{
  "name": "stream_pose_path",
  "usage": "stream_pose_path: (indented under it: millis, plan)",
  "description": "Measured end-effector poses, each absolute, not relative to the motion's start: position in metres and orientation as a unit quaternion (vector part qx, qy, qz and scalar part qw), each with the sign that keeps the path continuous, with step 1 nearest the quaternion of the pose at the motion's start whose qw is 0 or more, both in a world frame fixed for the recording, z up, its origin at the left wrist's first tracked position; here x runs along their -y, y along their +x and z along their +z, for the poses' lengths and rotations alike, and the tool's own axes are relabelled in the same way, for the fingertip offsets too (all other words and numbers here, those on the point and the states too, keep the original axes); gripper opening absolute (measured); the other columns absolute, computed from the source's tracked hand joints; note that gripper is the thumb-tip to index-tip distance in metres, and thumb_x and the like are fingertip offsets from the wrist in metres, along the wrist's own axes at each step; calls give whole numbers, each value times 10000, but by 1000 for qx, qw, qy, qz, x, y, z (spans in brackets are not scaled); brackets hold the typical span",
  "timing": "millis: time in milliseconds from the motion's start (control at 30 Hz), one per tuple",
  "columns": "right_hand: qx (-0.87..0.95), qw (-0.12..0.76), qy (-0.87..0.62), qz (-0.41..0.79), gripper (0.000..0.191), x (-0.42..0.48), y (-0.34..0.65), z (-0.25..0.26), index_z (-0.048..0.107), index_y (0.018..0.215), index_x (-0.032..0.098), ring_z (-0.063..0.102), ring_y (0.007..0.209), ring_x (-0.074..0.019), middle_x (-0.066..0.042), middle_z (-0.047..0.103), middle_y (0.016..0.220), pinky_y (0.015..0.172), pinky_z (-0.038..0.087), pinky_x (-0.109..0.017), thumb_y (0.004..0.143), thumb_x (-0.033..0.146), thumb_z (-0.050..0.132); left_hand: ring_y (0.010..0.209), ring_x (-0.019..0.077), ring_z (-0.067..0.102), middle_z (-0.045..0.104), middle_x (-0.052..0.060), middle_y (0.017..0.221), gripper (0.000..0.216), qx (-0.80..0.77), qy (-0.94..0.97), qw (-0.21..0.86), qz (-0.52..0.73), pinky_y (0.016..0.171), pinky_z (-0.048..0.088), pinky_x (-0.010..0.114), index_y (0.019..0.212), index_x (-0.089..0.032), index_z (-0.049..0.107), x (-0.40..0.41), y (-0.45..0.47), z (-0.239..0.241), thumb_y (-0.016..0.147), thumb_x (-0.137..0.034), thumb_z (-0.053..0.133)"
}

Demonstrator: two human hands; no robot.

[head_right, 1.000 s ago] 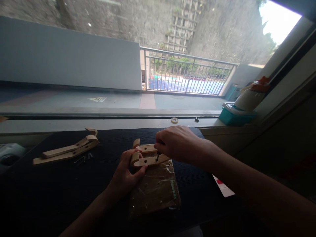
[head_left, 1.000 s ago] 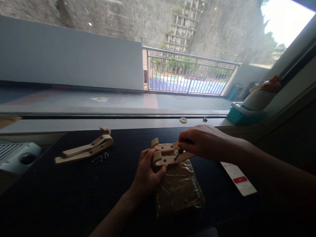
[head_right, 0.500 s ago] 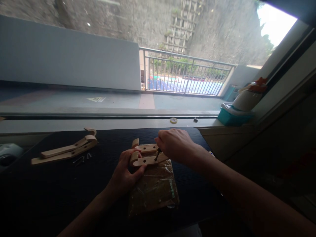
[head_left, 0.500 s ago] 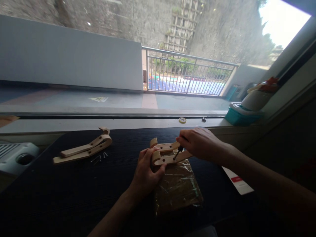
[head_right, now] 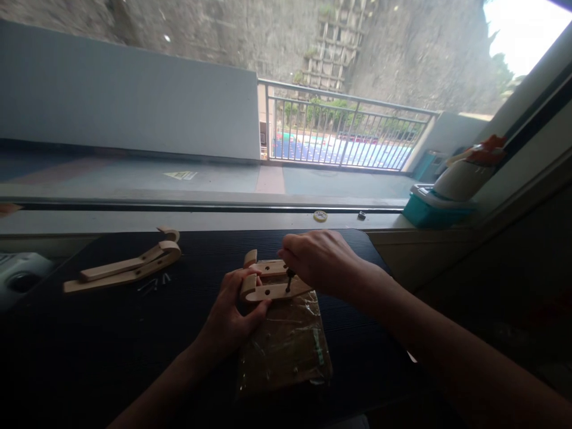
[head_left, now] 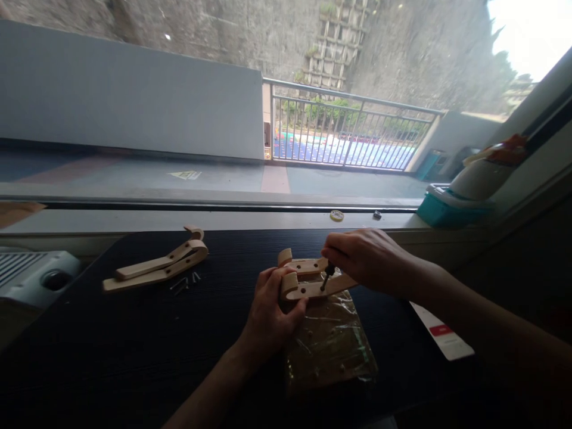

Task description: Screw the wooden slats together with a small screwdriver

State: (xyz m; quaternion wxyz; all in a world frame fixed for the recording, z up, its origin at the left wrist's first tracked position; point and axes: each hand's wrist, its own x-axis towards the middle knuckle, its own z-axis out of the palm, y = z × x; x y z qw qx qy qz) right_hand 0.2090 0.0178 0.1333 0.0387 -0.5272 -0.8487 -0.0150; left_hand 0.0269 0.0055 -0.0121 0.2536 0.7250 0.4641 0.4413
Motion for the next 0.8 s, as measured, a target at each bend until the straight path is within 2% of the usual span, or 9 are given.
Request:
stream_pose_path:
  millis: [133, 233, 367, 500, 567, 800]
  plan:
    - [792, 56, -608, -29, 345, -19, 206, 126, 548, 711, 178, 371, 505, -106, 8, 511, 566, 514, 191, -258, 933, 378, 375, 1121, 241, 491, 486, 75, 1135, 408, -470, 720, 261, 439, 985, 433, 421, 1105, -220, 498, -5, 27, -10, 721, -253, 633]
    - [789, 44, -611, -50, 362, -15, 204, 131, 571, 721, 176, 402, 508, -112, -4, 535, 578, 510, 186, -265, 935, 383, 366, 1133, 248, 490, 484, 75, 1147, 409, -467, 720, 264, 440, 984, 435, 436, 1112, -230, 497, -6, 27, -10, 727, -263, 631]
    - [843, -13, -536, -37, 349, -7, 207, 146, 601, 729, 185, 435, 530, -111, -3, 569, 614, 509, 192, -261, 920, 400, 405, 1136, 251, 494, 484, 73, 1158, 413, -468, 721, 262, 440, 983, 435, 450, 1123, -238, 491, -5, 26, -9, 735, -268, 628]
    - [912, -42, -406, -29, 276, -4, 214, 149, 588, 755, 168, 430, 555, -92, -5, 584, 680, 519, 206, -253, 930, 273, 402, 1143, 255, 497, 504, 68, 1154, 417, -469, 719, 261, 441, 993, 428, 451, 1117, -244, 503, -4, 27, -8, 722, -265, 636]
    - [920, -53, -387, -33, 272, -6, 216, 146, 562, 731, 159, 404, 538, -85, -3, 570, 661, 519, 207, -252, 932, 233, 394, 1138, 251, 502, 506, 67, 1150, 412, -472, 718, 260, 441, 992, 431, 442, 1109, -243, 507, -5, 27, -8, 719, -264, 638]
    - [832, 1, -554, -21, 336, -9, 214, 130, 554, 740, 179, 387, 489, -97, 6, 533, 569, 507, 190, -263, 945, 339, 342, 1125, 229, 506, 494, 61, 1160, 451, -458, 725, 238, 456, 979, 440, 409, 1153, -250, 454, -5, 27, -13, 737, -257, 628]
